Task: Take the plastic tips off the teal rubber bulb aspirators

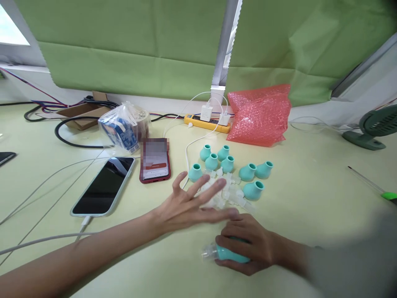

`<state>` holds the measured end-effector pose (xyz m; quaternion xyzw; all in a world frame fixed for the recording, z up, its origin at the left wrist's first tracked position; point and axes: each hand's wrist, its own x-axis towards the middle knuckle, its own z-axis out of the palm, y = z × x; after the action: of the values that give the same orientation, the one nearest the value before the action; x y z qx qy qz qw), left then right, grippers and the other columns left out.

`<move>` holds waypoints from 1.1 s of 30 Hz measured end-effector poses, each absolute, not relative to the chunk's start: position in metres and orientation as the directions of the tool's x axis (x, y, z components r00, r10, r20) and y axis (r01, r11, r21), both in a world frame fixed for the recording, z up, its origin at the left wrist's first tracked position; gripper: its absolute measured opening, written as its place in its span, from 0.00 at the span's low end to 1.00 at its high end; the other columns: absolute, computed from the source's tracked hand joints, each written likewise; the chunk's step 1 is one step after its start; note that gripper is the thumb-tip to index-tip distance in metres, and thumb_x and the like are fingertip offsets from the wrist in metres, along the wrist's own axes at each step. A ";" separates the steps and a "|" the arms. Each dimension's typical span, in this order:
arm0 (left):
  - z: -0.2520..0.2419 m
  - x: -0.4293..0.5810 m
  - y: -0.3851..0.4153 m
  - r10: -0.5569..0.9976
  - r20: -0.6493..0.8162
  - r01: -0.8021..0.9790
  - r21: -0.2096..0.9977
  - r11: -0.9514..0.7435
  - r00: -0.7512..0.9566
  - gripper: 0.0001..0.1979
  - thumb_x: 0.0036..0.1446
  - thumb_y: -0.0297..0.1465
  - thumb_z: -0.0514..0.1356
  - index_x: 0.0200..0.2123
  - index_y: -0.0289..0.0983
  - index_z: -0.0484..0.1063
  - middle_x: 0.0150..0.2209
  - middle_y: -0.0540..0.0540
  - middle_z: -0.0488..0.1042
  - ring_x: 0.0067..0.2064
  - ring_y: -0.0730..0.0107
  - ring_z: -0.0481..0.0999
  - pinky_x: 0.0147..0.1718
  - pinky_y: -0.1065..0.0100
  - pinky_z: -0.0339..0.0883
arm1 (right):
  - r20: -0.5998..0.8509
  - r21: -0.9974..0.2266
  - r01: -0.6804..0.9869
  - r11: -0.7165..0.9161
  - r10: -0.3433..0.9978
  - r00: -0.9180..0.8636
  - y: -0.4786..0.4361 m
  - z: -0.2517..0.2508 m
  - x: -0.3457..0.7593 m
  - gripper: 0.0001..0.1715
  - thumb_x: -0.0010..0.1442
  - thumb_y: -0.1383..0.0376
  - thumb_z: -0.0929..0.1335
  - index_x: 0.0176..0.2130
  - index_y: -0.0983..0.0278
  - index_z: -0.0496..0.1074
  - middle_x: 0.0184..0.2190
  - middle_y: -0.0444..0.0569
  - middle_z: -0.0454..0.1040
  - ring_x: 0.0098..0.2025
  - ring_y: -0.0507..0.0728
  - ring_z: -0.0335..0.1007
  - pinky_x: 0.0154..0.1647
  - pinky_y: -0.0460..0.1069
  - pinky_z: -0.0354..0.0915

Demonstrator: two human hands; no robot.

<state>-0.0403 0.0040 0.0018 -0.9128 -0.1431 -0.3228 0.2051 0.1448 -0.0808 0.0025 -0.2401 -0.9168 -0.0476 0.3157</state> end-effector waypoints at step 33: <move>0.002 -0.035 -0.018 -0.064 0.504 -0.037 -0.064 -0.997 0.861 0.21 0.61 0.36 0.40 0.20 0.34 0.60 0.17 0.49 0.61 0.20 0.71 0.59 0.16 0.70 0.54 | 0.639 -0.160 0.475 0.865 0.458 -0.618 -0.078 0.002 0.150 0.09 0.56 0.63 0.63 0.37 0.67 0.64 0.24 0.48 0.69 0.27 0.51 0.65 0.30 0.46 0.63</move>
<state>-0.0347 -0.0183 0.0021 -0.9643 0.0263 -0.2622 0.0258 0.1500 -0.0779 0.0018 -0.2593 -0.8994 -0.0126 0.3516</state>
